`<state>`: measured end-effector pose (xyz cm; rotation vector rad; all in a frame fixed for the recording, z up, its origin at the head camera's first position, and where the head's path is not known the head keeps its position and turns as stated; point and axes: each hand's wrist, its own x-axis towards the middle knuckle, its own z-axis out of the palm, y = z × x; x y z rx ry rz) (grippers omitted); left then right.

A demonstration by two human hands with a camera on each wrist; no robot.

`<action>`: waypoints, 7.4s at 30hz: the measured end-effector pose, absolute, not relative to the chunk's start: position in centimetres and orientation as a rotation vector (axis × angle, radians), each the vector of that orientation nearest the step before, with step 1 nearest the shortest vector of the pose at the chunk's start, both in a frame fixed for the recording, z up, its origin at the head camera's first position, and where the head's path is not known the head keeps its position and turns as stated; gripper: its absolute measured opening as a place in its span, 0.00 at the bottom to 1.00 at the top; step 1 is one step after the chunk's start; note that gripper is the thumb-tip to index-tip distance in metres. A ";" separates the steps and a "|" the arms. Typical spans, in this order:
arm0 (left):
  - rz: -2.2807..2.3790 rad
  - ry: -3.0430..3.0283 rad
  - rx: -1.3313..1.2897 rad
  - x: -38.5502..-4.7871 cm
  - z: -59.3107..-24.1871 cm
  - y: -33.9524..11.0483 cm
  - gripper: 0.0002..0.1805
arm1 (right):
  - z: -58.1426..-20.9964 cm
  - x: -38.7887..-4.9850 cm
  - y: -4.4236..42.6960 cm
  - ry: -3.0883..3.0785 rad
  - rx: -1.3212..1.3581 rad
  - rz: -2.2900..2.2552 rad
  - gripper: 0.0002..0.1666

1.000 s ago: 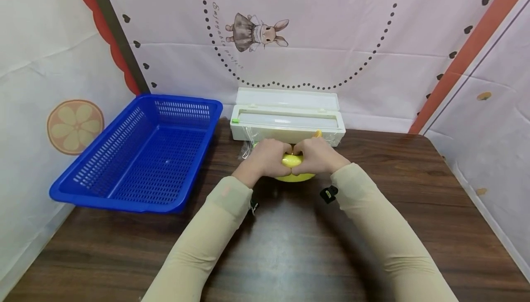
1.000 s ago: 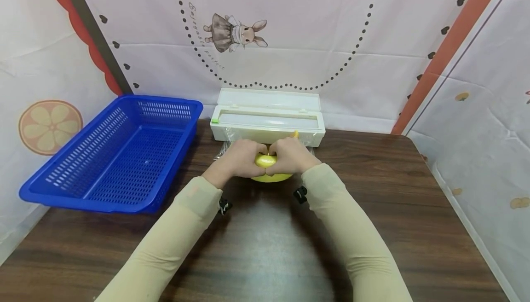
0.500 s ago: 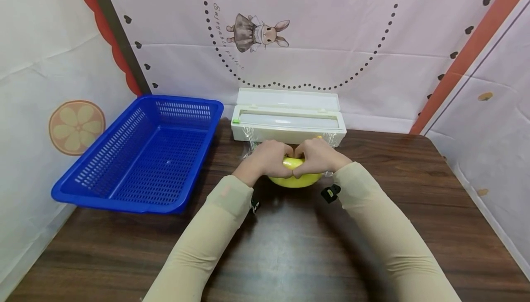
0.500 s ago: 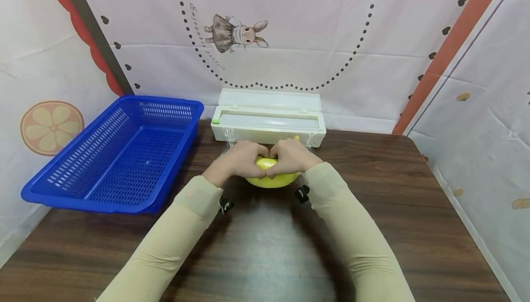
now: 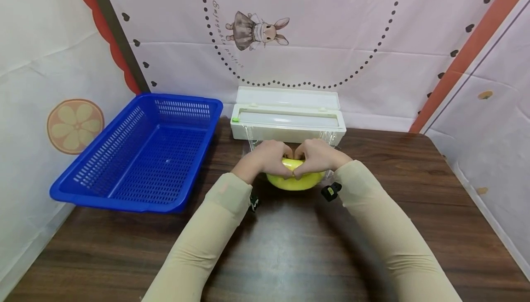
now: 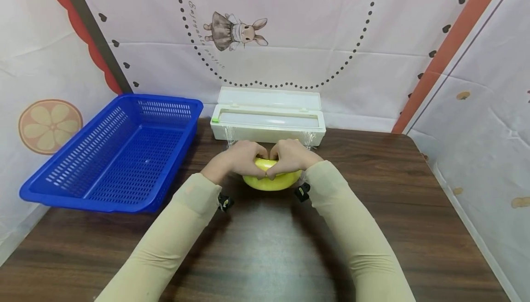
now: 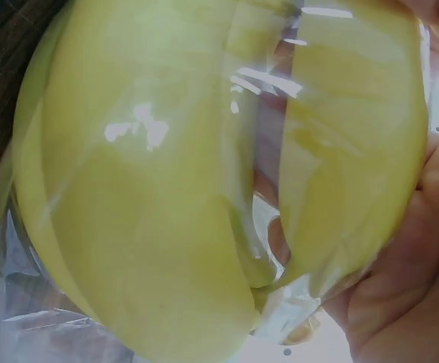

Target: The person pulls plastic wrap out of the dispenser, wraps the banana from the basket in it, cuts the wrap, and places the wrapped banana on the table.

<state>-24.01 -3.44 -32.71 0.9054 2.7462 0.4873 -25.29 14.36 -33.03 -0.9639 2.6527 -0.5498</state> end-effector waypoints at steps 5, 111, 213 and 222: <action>0.525 2.689 0.868 -24.0 -32.4 -3.5 0.10 | -32.9 -25.3 14.5 2.604 -0.950 -0.592 0.06; -0.309 3.187 1.217 -23.2 -36.1 -3.3 0.52 | -35.4 -22.9 16.5 2.999 -0.933 -0.395 0.63; 0.901 2.431 0.801 -26.0 -34.1 -5.9 0.43 | -34.3 -24.0 18.0 2.710 -0.742 -0.868 0.44; 0.952 2.382 0.755 -26.2 -34.2 -6.3 0.49 | -33.9 -24.9 17.8 2.588 -0.711 -0.911 0.36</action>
